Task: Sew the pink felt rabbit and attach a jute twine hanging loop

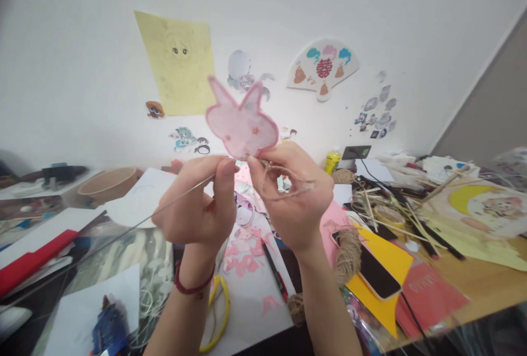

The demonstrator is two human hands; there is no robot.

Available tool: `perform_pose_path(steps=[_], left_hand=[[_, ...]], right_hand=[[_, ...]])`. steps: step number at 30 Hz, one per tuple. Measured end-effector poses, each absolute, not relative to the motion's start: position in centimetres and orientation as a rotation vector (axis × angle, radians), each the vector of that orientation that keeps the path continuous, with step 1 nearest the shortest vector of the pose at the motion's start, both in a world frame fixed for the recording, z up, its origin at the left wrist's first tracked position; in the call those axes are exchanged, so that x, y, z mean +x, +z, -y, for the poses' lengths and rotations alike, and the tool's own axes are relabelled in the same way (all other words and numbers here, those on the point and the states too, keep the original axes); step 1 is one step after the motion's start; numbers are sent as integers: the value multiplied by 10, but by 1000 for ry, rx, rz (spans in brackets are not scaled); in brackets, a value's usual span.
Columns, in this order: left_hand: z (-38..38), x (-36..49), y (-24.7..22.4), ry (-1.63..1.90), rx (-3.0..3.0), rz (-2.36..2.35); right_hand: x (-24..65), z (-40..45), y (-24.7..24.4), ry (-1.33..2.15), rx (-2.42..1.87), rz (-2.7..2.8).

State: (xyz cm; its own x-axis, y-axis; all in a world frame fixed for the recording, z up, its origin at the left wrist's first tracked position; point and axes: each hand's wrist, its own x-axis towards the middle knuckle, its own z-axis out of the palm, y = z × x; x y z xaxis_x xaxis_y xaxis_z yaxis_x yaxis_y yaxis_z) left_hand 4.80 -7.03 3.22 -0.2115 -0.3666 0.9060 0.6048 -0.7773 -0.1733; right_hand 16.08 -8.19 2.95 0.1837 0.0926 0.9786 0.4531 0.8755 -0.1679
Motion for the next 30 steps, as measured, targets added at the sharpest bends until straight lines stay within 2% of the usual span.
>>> perform_pose_path(steps=[10, 16, 30], left_hand=[[76, 41, 36, -1879, -1689, 412], [74, 44, 35, -1853, -1611, 469], [77, 45, 34, -1884, -1591, 412]], right_hand=[[158, 80, 29, -316, -461, 1346], [159, 80, 27, -427, -490, 1340], [158, 85, 29, -452, -476, 1338]])
